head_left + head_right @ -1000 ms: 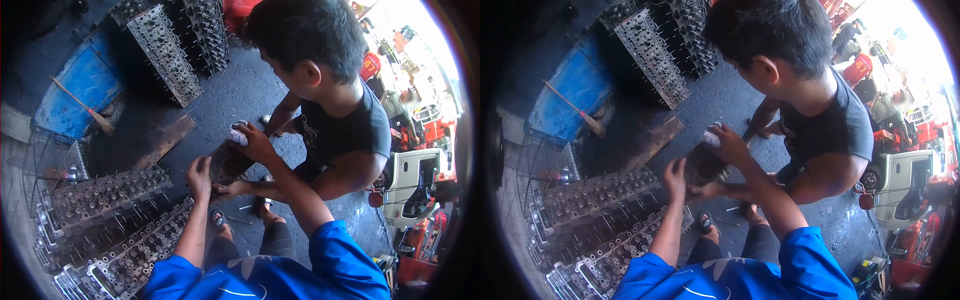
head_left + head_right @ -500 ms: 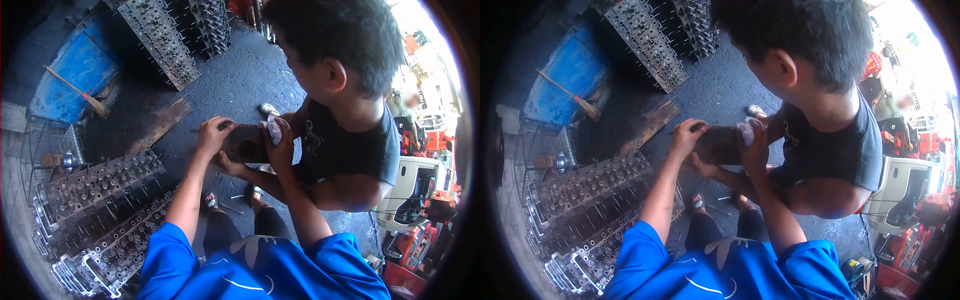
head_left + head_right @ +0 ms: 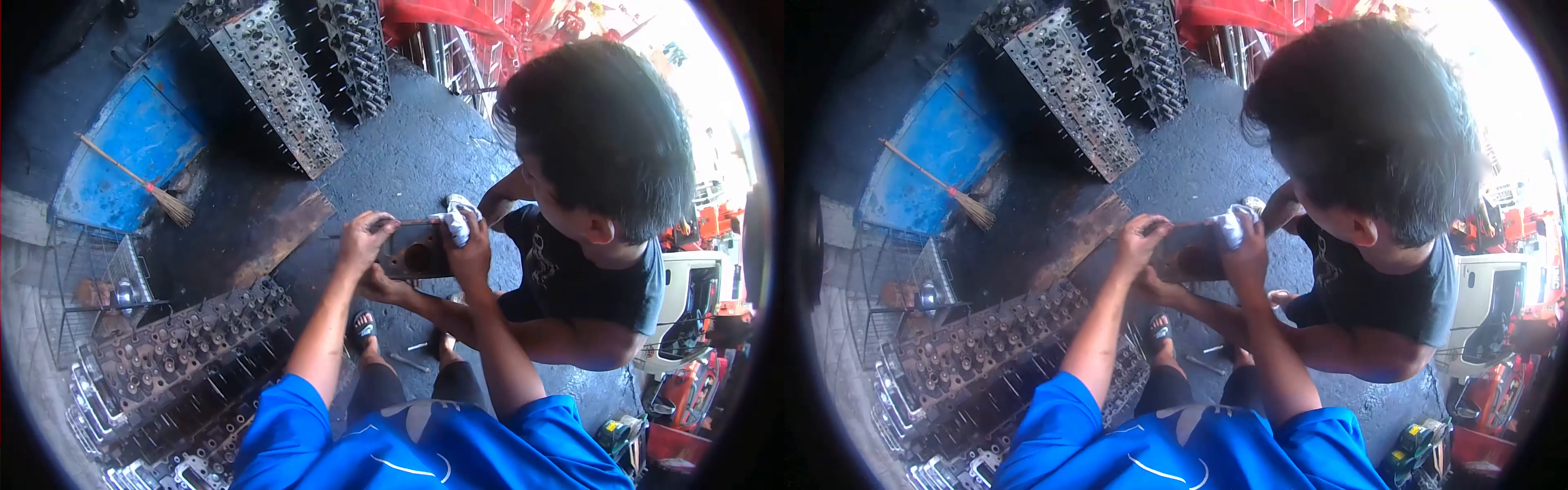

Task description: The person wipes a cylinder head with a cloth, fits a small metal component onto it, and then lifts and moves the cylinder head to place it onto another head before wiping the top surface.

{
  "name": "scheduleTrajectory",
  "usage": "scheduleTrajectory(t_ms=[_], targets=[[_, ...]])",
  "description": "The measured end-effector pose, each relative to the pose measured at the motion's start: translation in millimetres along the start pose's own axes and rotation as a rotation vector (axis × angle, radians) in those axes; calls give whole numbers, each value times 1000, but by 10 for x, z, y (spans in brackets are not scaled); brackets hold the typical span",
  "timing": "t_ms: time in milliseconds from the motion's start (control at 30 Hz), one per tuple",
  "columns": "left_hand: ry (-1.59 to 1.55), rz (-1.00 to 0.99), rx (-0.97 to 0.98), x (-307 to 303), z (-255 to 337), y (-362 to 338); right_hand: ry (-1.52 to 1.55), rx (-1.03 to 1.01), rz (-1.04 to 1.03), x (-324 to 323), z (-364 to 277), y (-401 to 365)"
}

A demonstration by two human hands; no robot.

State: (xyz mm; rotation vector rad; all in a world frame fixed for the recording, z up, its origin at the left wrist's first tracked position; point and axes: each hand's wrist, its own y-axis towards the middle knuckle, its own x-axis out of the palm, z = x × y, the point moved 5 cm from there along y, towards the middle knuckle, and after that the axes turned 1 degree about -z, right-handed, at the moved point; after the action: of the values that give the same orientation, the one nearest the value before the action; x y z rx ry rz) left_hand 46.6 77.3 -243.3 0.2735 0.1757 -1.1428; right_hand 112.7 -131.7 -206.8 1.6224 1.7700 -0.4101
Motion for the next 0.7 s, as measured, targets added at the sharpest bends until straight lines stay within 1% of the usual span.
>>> scheduleTrajectory(t_ms=[67,133,167,200,233,267,333,367,400,433,500,533,567,600,633,667,700], targets=[[26,97,-12,124,54,111,32,-124,-86,39,161,367],[81,190,30,170,78,236,-6,-153,-162,77,73,689],[85,189,38,164,72,287,4,-45,-297,111,48,804],[95,231,-3,142,64,321,6,-46,-288,172,63,896],[101,272,-47,139,49,371,-16,-127,-284,238,65,978],[97,265,-47,147,36,421,-40,-203,-285,295,69,1015],[79,223,-71,128,17,449,-18,-156,-303,270,53,985],[113,221,-29,139,57,466,12,-113,-268,218,73,939],[110,221,-33,150,66,480,42,-73,-230,163,102,893],[95,147,-10,209,96,533,26,-157,-173,126,165,865],[67,29,47,328,144,661,46,-150,-51,-2,244,715],[87,-83,54,416,110,739,47,-140,6,-62,252,640],[63,-141,85,523,79,824,46,-149,8,-96,274,561],[42,-201,118,620,48,908,42,-81,71,-143,355,484],[45,-201,130,643,42,996,42,-9,140,-164,422,395],[43,-296,162,724,53,1059,43,-10,153,-132,445,298],[40,-391,192,797,91,1104,-32,85,204,-122,514,203]])
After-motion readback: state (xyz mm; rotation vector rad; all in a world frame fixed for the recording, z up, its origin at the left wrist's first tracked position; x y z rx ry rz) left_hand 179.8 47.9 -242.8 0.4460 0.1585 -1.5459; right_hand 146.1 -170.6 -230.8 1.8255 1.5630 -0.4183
